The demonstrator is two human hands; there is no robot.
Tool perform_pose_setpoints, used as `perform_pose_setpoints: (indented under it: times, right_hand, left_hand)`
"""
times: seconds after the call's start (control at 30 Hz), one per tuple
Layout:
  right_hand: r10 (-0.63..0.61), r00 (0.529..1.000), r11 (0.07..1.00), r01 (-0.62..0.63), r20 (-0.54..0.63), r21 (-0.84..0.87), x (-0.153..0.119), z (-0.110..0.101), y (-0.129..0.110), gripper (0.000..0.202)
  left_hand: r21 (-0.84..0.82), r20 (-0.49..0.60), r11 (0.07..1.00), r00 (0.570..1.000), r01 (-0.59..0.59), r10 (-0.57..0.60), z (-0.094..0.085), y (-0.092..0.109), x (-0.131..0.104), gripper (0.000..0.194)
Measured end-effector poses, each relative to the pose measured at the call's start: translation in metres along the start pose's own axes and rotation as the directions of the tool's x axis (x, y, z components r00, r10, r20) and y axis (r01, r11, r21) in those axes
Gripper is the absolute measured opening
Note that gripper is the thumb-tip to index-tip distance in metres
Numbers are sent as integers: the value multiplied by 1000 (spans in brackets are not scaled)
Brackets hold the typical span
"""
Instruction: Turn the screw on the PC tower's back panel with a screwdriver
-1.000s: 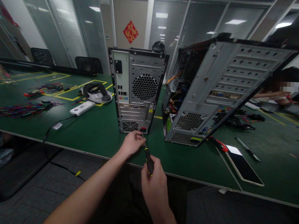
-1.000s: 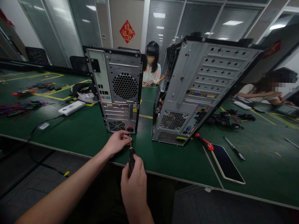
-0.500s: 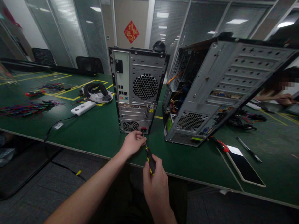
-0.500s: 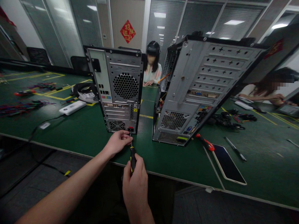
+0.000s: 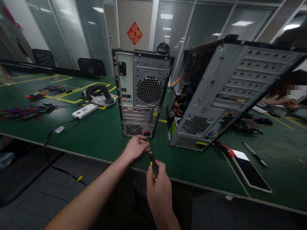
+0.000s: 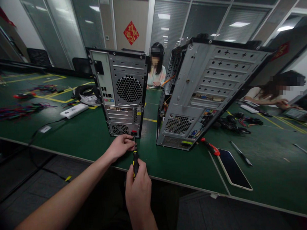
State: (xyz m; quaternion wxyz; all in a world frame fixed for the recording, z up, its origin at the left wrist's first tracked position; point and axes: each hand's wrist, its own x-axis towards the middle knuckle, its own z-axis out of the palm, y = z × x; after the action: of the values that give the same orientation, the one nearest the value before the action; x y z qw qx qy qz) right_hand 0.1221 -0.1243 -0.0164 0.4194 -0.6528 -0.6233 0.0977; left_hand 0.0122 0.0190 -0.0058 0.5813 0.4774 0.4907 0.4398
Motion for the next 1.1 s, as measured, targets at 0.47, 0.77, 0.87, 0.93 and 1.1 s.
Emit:
perform_pose_setpoints:
  times: [0.47, 0.77, 0.87, 0.93, 1.1]
  right_hand:
    - [-36, 999, 999, 36, -18, -4, -4, 0, 0, 30]
    - [-51, 998, 999, 51, -32, 4, -4, 1, 1, 30]
    - [-53, 998, 999, 53, -39, -3, -4, 1, 0, 30]
    - [-53, 998, 999, 53, -40, -7, -4, 1, 0, 30]
    - [-55, 998, 998, 55, -41, -6, -4, 1, 2, 30]
  left_hand:
    - [110, 8, 992, 998, -58, 58, -1, -3, 1, 27]
    - [116, 8, 991, 998, -70, 69, -1, -3, 1, 29]
    - [108, 8, 992, 997, -71, 70, -1, -3, 0, 28]
    - [107, 8, 992, 997, -71, 71, -1, -3, 0, 28]
    - [103, 12, 992, 997, -78, 77, -2, -5, 1, 29]
